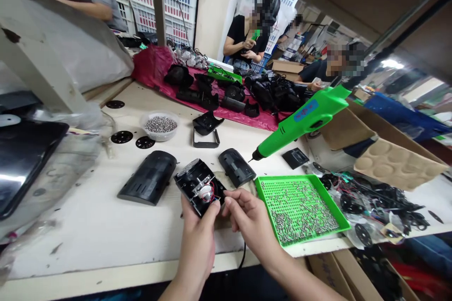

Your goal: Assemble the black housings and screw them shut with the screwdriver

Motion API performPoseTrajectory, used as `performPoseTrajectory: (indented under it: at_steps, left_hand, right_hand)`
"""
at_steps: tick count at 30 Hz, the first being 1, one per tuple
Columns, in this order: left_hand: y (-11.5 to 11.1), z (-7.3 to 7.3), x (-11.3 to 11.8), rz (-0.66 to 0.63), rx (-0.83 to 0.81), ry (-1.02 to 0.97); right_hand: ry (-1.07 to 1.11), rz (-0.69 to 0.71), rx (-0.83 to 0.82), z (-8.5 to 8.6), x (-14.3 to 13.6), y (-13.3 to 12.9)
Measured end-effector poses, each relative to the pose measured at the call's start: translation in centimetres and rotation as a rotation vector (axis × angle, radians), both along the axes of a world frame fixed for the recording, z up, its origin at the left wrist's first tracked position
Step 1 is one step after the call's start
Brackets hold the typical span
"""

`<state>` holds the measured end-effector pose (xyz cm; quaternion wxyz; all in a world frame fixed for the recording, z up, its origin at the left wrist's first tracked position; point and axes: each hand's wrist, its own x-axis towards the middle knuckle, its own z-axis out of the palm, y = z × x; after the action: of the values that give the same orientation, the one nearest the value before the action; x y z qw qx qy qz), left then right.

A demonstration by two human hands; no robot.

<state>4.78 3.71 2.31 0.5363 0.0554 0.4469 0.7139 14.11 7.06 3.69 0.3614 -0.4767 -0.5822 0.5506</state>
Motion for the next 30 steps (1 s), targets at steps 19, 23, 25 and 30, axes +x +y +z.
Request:
performPoseTrajectory:
  at_steps: [19,23,25,30]
  left_hand:
    - [0.2,0.6,-1.7,-0.069,-0.081,-0.076]
    - [-0.2,0.6,-2.0,-0.124,-0.074,-0.068]
    - [-0.4,0.5,-2.1,-0.138,-0.066,-0.056]
    - [-0.7,0.4,-1.9,-0.122,-0.015,-0.064]
  right_hand:
    - [-1.088,0.708,1.004,3.1,2.3,0.7]
    - [-0.922,0.564,0.853,2.5,2.5,-0.4]
    - [-0.818,0.478,0.794,3.0,2.9,0.2]
    - [-0.813,0.176,0.872,4.5,4.1,3.3]
